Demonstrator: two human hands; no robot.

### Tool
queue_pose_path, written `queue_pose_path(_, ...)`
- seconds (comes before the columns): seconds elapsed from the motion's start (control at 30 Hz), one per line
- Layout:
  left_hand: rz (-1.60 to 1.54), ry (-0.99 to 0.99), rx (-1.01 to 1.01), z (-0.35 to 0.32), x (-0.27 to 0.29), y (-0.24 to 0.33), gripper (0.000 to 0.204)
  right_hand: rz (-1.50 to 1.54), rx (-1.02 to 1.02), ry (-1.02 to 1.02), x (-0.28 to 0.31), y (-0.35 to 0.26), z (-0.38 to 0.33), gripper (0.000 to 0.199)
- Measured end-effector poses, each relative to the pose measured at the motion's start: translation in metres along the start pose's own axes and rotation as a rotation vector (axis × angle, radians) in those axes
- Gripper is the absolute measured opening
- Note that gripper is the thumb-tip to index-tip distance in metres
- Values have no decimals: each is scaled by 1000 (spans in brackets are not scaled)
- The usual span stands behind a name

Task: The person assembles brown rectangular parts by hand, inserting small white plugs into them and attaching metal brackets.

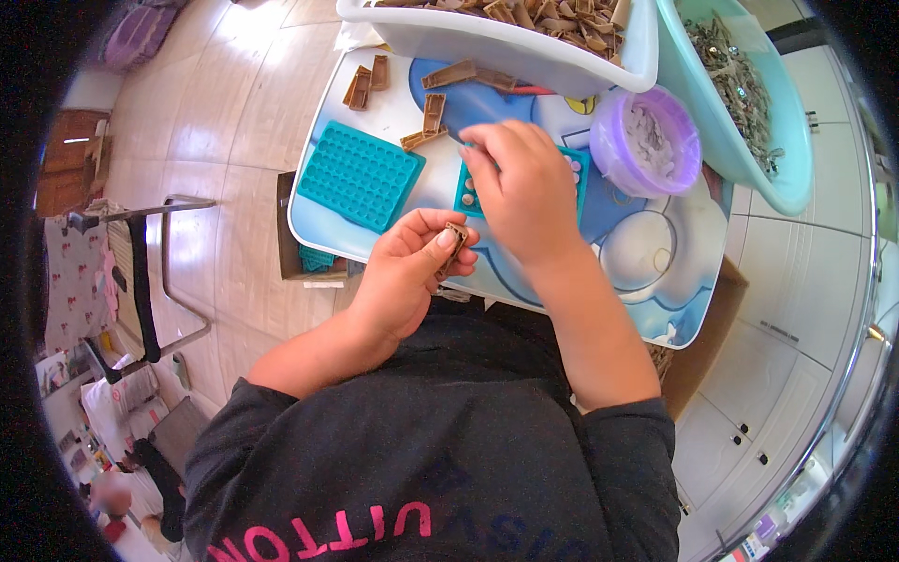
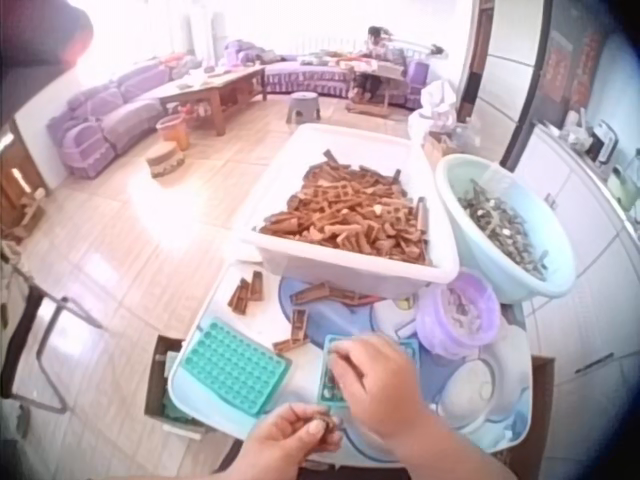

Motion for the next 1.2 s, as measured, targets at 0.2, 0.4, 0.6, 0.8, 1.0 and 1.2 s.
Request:
queue_pose_path(0.2, -37, 20, -41, 0, 6, 6, 15, 27, 172, -195, -28, -19, 15, 5)
queue_pose_path(0.4, -149, 122, -133, 3, 19, 13, 17, 113, 118, -210, -12, -38, -13, 6)
queue_pose_path(0.6, -93, 85, -170, 1, 13, 12, 20, 71, 107, -149, -3, -40, -35, 11)
queue_pose_path(0.8, -54, 27, -272, -4, 5, 18, 22, 79, 59, -106, 4, -37, -42, 13)
queue_pose_path(1.0, 67, 48, -276, -6, 9, 17, 21, 224, -132, -212, 0, -33, -45, 8)
queue_pose_path(1.2, 164, 11, -369, -4, 11, 20, 16, 632, -522, -453, -10, -15, -34, 7)
Point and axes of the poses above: each hand's wrist, its own z-axis towards the middle knuckle, its own x-axis out of the back of the hand, y = z × x, the point moved 6 cm from there along z, towards the middle knuckle, and after that the axes turned 5 degrees about y, right-handed, at the moved point
